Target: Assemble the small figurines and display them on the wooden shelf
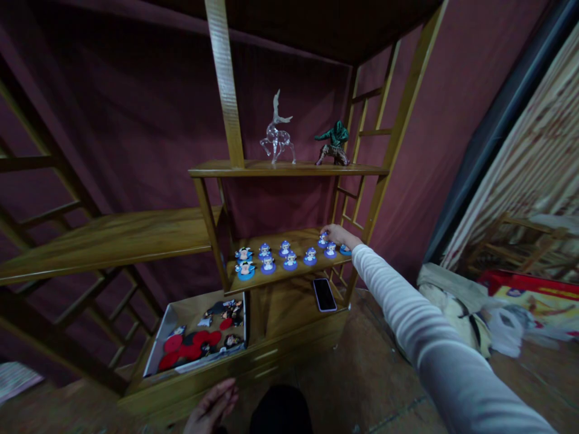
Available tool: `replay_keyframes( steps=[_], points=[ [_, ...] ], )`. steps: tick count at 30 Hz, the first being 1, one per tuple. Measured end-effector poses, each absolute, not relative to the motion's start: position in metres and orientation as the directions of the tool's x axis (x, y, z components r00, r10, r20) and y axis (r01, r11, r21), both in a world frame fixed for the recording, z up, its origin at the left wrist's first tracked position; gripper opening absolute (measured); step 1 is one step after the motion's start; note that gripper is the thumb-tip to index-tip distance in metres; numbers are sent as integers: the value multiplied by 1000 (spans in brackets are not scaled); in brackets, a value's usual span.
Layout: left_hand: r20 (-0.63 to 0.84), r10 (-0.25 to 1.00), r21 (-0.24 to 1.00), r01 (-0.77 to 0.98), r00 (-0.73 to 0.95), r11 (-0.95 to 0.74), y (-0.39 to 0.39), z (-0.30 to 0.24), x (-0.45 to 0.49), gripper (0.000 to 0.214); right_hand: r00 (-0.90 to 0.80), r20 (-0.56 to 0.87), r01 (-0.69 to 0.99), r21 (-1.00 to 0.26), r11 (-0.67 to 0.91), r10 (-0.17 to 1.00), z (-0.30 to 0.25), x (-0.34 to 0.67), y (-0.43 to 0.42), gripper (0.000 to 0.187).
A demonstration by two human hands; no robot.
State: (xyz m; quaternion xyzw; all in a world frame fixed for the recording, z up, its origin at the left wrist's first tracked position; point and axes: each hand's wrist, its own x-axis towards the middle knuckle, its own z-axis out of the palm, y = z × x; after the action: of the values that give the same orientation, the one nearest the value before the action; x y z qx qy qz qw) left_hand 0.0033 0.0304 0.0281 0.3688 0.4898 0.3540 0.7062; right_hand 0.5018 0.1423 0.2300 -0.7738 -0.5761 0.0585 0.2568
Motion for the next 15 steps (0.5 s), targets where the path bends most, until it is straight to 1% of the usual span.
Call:
replay_keyframes(
  steps=[6, 10, 11, 13, 15],
  points=[
    [-420, 868, 874, -140, 264, 465, 31, 23, 1, 43, 338, 197, 858, -467, -215, 920, 231, 500, 140, 29],
    [-422, 867, 872, -144, 266, 469, 32, 22, 1, 43, 309, 144, 838, -509, -197, 940, 239, 500, 136, 30],
    [-425, 865, 870, -145, 267, 472, 33, 22, 1, 43, 310, 152, 836, -513, -193, 938, 244, 502, 135, 29],
    [-434, 860, 865, -140, 269, 481, 33, 23, 1, 44, 328, 221, 858, -476, -192, 918, 256, 507, 132, 28],
    [-439, 858, 865, -133, 266, 484, 32, 27, 2, 44, 336, 283, 897, -387, -213, 898, 267, 514, 130, 27]
  ],
)
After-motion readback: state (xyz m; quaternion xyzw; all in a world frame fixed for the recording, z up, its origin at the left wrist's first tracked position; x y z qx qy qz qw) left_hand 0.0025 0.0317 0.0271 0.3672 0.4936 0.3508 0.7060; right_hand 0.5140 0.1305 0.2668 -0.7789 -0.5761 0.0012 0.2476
